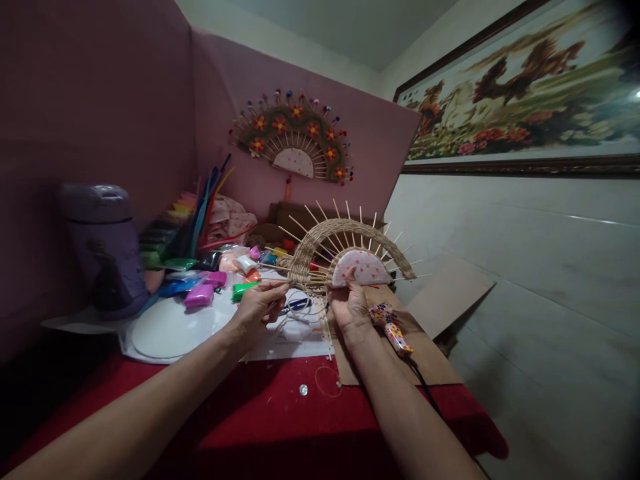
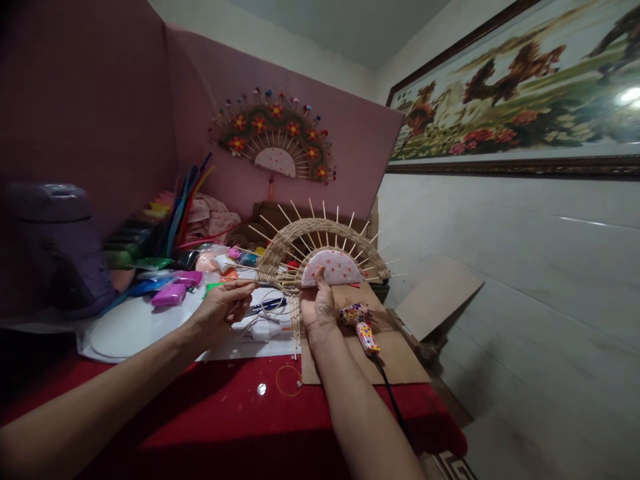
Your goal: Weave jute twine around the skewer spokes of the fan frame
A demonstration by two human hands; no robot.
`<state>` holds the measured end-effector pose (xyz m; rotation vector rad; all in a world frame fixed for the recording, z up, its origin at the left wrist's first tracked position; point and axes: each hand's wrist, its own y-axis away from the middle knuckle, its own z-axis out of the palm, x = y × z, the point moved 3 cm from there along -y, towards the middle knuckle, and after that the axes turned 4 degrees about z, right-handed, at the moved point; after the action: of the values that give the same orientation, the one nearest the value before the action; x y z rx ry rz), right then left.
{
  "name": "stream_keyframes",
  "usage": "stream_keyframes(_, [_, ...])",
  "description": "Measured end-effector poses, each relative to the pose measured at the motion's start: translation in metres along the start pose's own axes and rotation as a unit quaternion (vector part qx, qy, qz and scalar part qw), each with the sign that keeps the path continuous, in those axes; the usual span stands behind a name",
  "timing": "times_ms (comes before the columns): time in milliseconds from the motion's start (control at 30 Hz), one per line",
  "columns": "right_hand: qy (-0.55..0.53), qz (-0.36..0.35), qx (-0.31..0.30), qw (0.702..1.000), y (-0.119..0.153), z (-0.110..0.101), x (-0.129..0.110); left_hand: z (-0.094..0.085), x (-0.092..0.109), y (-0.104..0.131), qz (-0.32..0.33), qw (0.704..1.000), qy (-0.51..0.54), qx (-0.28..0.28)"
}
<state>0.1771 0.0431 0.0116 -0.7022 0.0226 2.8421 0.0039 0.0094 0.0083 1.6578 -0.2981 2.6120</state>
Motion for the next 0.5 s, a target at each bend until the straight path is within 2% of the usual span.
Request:
stream_keyframes(167, [0.003, 0.002, 0.004, 1.0, 0.006, 0.004, 0.004, 0.0, -0.004, -0.001, 0.002, 1.0, -0.013, -0.023])
stream_keyframes(300, [0.022, 0.003, -0.004, 1.0, 0.012, 0.01, 0.007, -0.001, -0.006, -0.002, -0.012, 1.0, -0.021, -0.015])
stream_keyframes(500, [0.011, 0.008, -0.023, 1.0, 0.012, 0.011, 0.008, 0.001, -0.002, 0.0, 0.004, 0.999, -0.031, -0.012])
